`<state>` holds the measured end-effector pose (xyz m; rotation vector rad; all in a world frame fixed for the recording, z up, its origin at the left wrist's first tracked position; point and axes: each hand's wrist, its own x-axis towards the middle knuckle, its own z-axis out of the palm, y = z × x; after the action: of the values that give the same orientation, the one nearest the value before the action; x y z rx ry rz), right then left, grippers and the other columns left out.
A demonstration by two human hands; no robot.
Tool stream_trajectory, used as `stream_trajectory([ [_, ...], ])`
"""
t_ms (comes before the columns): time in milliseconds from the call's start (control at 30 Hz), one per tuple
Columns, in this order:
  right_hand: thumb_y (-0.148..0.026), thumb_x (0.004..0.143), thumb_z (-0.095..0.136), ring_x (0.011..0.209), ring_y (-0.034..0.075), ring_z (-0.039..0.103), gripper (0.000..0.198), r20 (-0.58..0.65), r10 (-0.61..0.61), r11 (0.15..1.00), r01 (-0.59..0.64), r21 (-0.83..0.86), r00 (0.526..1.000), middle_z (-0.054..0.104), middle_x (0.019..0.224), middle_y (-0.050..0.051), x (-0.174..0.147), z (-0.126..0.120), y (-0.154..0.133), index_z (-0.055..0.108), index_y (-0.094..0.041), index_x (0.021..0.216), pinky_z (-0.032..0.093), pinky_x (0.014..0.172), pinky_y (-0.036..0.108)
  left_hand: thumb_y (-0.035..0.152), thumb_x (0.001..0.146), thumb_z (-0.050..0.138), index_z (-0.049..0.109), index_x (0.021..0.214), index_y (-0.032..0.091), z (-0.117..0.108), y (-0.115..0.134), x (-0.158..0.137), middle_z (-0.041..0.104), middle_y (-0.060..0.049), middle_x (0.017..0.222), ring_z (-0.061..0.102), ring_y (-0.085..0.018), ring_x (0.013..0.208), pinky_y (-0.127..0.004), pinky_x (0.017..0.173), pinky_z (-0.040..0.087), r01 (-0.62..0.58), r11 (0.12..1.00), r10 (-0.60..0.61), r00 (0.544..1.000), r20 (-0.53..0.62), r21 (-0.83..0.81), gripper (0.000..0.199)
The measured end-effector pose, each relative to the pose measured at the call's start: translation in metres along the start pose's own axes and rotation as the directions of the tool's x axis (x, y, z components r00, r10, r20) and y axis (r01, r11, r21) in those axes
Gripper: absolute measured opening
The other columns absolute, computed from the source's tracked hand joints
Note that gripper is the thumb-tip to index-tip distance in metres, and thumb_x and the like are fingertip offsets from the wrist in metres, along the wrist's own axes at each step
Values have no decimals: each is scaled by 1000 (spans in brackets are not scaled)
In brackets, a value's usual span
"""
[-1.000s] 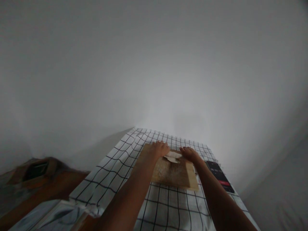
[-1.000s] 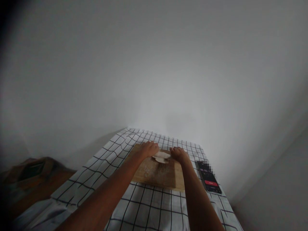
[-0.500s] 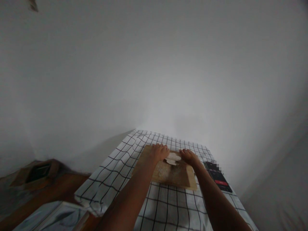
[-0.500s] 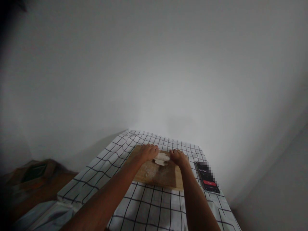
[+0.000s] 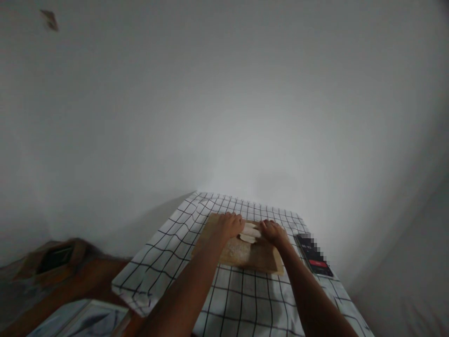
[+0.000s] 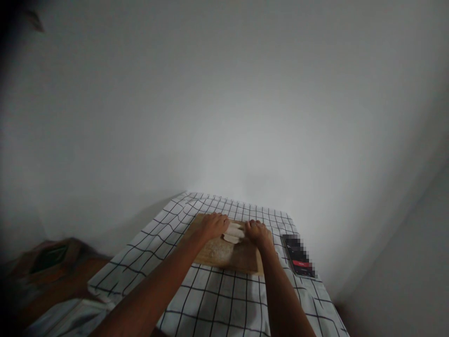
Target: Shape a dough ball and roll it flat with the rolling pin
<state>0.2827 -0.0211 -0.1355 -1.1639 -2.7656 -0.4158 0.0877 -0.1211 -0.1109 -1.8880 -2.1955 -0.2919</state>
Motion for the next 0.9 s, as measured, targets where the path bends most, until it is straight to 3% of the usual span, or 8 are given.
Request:
stream_trajectory([
  [333,-29,103,39,108,28,61,29,-26,-17,1000,18,10,1000,64,120,13,-16,-9,-8,59,-22,123,49,85,36,27,98,40,69,111,18,5,-2,-7,71,-16,113,61,-27,113,-42,98,44,-97,995,98,995,-35,20,33],
  [600,-26,102,36,116,28,58,34,-7,-6,999,6,43,1000,62,128,13,-14,0,-9,58,-24,129,47,91,38,27,100,35,69,108,16,1,1,-11,71,-16,111,63,-27,107,-42,96,45,-65,997,67,997,-44,34,37],
  [733,-33,103,35,112,27,59,34,10,43,995,-44,94,999,62,126,12,-17,-5,-9,57,-27,128,48,86,37,26,99,38,70,110,16,-1,2,-9,71,-18,111,64,-27,106,-42,93,46,-82,996,82,997,-11,45,35],
  [900,-27,102,34,113,27,58,32,13,13,997,-14,74,1000,62,123,12,-18,-10,-8,57,-25,126,47,87,37,29,100,36,69,115,16,1,2,-7,71,-17,113,62,-27,111,-43,97,44,-30,999,30,999,-27,14,38],
])
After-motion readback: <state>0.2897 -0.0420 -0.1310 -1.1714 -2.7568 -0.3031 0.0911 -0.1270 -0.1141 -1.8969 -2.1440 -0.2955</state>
